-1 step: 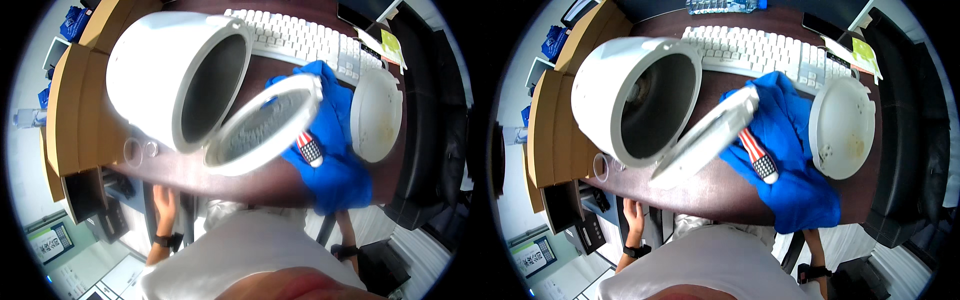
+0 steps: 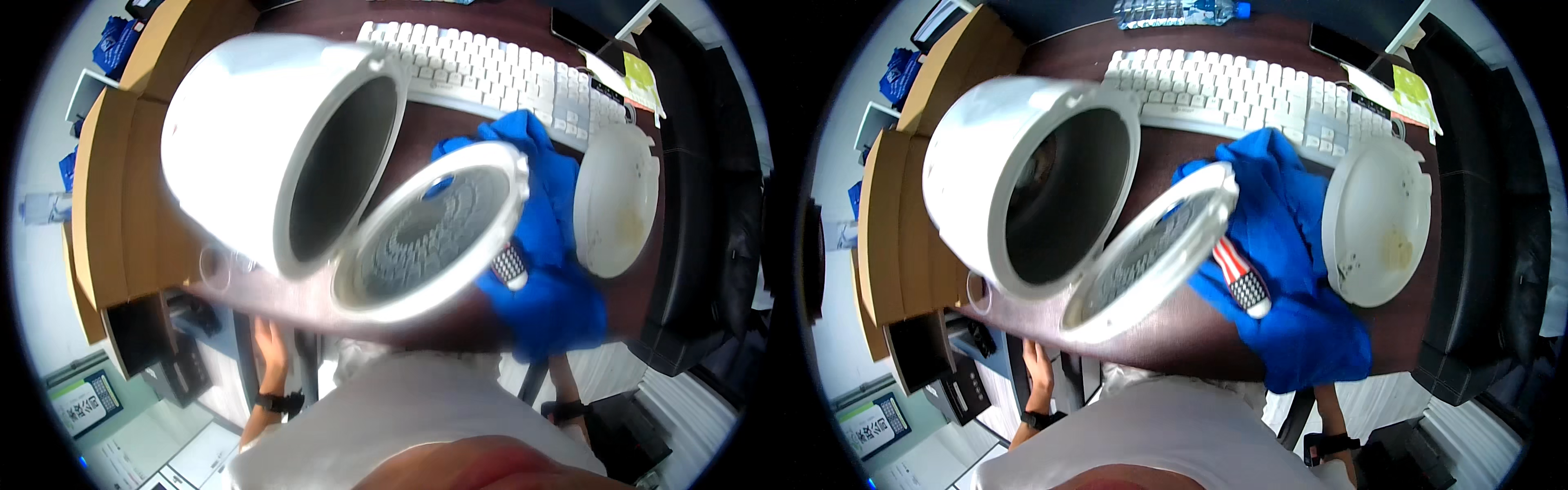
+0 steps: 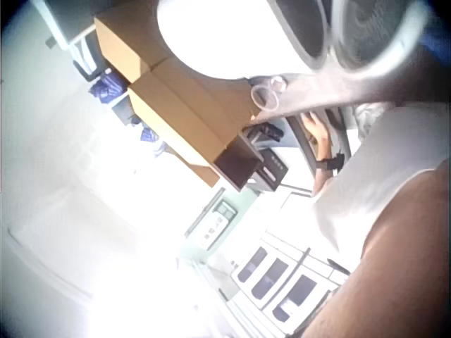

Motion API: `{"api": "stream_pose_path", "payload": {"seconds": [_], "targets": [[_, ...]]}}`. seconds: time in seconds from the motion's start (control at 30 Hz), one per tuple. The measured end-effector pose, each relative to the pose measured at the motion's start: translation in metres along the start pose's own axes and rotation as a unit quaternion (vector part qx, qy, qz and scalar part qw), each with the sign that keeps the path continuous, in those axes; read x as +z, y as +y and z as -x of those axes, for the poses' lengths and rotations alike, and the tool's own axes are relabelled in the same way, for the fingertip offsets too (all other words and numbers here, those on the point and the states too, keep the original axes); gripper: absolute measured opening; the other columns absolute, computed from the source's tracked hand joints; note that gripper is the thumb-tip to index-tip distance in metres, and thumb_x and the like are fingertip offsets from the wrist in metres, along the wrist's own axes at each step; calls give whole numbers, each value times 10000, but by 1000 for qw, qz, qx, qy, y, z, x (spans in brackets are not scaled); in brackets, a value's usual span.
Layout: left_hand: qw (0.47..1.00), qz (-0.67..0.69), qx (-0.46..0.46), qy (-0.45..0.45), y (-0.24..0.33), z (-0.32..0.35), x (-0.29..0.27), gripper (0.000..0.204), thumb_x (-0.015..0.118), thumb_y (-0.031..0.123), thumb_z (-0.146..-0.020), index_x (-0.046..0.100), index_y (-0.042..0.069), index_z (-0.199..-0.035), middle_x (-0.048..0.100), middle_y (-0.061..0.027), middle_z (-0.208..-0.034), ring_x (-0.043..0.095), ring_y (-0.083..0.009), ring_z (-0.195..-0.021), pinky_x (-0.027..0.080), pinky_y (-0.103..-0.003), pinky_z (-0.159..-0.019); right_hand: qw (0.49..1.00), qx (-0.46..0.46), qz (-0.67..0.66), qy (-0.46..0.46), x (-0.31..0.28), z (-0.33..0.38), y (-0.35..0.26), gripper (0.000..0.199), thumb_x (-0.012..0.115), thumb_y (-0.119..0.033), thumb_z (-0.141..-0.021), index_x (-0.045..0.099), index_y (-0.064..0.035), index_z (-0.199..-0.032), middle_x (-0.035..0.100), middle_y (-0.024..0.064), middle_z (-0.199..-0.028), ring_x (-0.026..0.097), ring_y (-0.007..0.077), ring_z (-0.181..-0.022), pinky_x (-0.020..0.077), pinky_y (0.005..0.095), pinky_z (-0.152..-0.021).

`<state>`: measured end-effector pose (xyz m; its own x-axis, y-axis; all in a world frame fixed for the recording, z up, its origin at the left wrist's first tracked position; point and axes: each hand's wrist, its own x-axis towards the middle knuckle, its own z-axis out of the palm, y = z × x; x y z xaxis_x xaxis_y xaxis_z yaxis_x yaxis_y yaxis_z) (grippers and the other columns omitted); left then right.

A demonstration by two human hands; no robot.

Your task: The person uses a screwdriver to remove screws from the base of a white cylindrical appliance. They place the removed screws on a blue cloth and lift the top cover off the base, revealing the interior.

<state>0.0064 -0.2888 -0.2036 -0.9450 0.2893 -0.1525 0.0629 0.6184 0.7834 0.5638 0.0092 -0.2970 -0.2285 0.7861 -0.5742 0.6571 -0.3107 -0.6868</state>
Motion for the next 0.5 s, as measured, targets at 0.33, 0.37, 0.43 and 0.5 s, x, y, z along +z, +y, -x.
{"api": "stream_pose_path", "payload": {"seconds": [0.33,0.37,0.43,0.5], "targets": [[903,-35,-405,-142,-76,8,-19,326,508,170,-910,563,-12,-1174,587,-216,-1149,562,-391,-986,466,-403,-879,994,40,98,27,-24,20,-99,423,594,-337,-915,580,-1,-1172,649,127,-1046,585,231,-1009,429,345,-916],[908,-41,-392,-144,-66,0,-21,326,509,171,-909,564,-12,-1173,588,-215,-1149,562,-391,-987,466,-403,-879,994,34,101,29,-23,17,-104,423,593,-337,-915,580,-2,-1173,649,128,-1047,586,232,-1009,430,346,-916],[918,-56,-362,-151,-52,-14,-25,325,510,172,-909,566,-10,-1172,589,-215,-1150,563,-390,-990,467,-404,-878,994,18,107,32,-20,11,-107,423,591,-337,-915,580,-3,-1174,648,129,-1049,586,235,-1009,431,347,-916],[929,-70,-327,-159,-40,-33,-28,325,511,174,-908,567,-9,-1171,590,-214,-1150,564,-390,-992,467,-404,-878,993,-2,110,37,-13,5,-106,423,588,-338,-916,580,-4,-1175,648,130,-1050,587,237,-1010,432,348,-916]]}}
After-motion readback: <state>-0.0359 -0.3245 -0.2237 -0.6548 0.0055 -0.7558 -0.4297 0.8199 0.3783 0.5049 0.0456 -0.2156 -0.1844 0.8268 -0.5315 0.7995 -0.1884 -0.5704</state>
